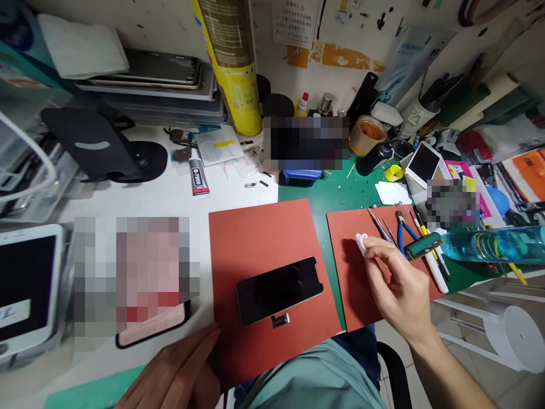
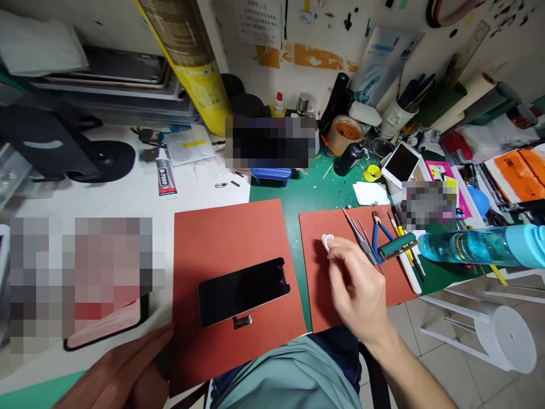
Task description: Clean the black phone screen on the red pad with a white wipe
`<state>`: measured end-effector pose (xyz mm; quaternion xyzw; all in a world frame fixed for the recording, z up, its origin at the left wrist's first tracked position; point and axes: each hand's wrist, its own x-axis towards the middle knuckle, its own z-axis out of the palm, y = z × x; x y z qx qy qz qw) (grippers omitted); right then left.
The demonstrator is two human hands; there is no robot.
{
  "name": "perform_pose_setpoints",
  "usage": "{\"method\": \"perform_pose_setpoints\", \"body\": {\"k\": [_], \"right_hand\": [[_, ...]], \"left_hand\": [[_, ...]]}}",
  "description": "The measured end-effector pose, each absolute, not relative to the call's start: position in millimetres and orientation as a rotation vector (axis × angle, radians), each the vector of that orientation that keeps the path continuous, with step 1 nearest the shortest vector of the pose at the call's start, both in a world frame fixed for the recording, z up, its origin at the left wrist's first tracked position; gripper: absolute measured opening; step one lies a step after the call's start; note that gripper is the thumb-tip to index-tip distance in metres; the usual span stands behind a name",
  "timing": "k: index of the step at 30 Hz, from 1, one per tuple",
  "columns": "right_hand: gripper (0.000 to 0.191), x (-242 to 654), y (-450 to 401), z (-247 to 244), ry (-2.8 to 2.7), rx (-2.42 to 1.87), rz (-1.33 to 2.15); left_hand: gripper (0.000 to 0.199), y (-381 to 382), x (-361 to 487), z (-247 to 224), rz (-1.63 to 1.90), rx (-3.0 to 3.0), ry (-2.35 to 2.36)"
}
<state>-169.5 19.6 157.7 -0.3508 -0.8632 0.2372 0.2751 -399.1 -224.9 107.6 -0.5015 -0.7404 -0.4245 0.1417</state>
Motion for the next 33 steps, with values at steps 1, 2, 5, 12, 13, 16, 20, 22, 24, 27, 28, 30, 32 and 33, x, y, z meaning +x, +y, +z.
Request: {"method": "perform_pose_setpoints", "body": {"k": [1,2,5,12,13,16,20,22,24,27,28,30,32,33], "right_hand": [[0.009,-167.7,21.6,156.5,-2.247,-0.987,0.741],[0.005,-166.7,23.6,154.4,-2.180,-1.024,0.812],[0.012,-165.5,31.5,147.3,-2.128,-1.067,0.833],[0.028,-143.4,46.9,149.9,-2.344,-1.037,0.217],[0.030,-138.5,48.7,149.9,-2.340,-1.033,0.127],[0.035,-127.1,53.2,146.7,-2.336,-1.025,-0.076],[0.041,-123.7,43.8,144.2,-2.285,-0.994,-0.113],[0.038,-124.6,30.5,145.9,-2.246,-0.963,-0.045],[0.032,-124.4,14.4,148.0,-2.225,-0.918,0.042],[0.027,-119.9,-7.8,148.4,-2.204,-0.856,0.142],[0.027,-117.3,-13.9,147.4,-2.191,-0.841,0.173],[0.026,-111.4,-25.0,143.4,-2.160,-0.803,0.256],[0.021,-106.1,-36.6,137.1,-2.113,-0.750,0.394],[0.018,-104.6,-43.4,133.4,-2.083,-0.709,0.497]], "left_hand": [[0.073,-223.0,-401.3,106.1,-1.158,-1.496,-2.033],[0.073,-221.5,-403.7,104.6,-1.093,-1.550,-1.949],[0.058,-221.0,-407.3,102.5,-1.063,-1.601,-1.840],[0.042,-238.7,-391.8,127.7,-1.081,-1.396,-2.054],[0.041,-239.5,-391.6,133.0,-1.011,-1.281,-2.129],[0.041,-233.9,-398.4,147.5,-0.785,-0.928,-2.368],[0.068,-207.1,-411.6,158.0,-0.418,-0.792,-2.758],[0.077,-189.9,-415.0,158.5,-0.272,-0.732,-2.863],[0.078,-174.9,-416.5,156.4,-0.199,-0.660,-2.939],[0.075,-160.2,-419.2,151.6,-0.175,-0.575,-3.027],[0.074,-157.3,-420.9,150.3,-0.178,-0.559,-3.039],[0.074,-154.2,-426.0,149.9,-0.199,-0.539,-3.042],[0.076,-155.1,-431.3,154.1,-0.237,-0.519,-3.053],[0.079,-157.5,-432.6,158.4,-0.263,-0.510,-3.062]]}}
